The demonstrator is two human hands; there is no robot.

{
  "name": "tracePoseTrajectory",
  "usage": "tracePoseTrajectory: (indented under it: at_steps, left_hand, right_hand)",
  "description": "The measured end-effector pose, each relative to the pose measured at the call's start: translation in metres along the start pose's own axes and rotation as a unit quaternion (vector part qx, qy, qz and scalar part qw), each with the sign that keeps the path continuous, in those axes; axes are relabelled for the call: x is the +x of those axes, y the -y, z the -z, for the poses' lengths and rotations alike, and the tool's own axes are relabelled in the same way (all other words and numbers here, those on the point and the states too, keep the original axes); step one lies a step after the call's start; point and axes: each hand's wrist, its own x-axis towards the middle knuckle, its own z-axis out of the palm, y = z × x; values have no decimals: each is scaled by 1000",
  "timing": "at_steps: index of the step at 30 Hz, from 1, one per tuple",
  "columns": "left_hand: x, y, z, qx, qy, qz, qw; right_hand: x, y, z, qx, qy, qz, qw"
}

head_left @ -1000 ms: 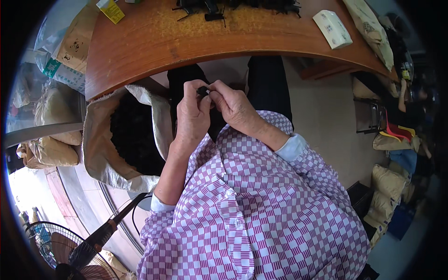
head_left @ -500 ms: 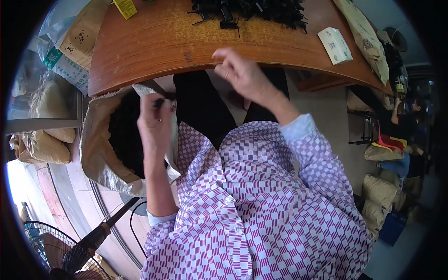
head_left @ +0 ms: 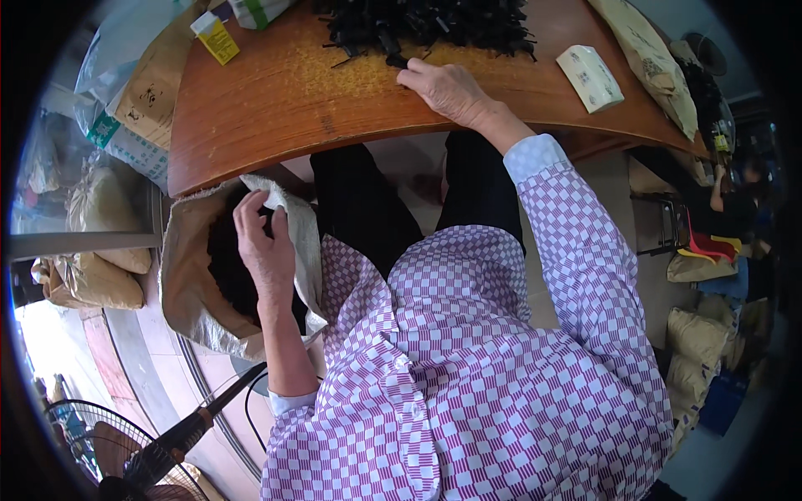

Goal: Assembling small electronic connectors at a workbench.

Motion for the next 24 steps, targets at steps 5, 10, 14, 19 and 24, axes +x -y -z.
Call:
tracePoseTrajectory:
  at_steps: [5,10,14,19,24]
  left_hand:
    - [-3,-39,-37,-97,127,27,987]
    - [-8,-52,-72,-305,210,100,924]
    - [-17,-29,-96,-384,295,117,867]
    - [-37,-32,-108,-391,346,184,833]
    - [-57,-16,-130,-388,396,158,817]
  right_hand:
    - [-28,24,6,32,-71,11,997]
    - [-64,93,25,217,-141,-34,965]
    - [-93,143,19,401,-146,-57,902]
    - [-119,151,-1,455,-133,-122,872]
    - [-139,148,-15,493,-82,-195,844]
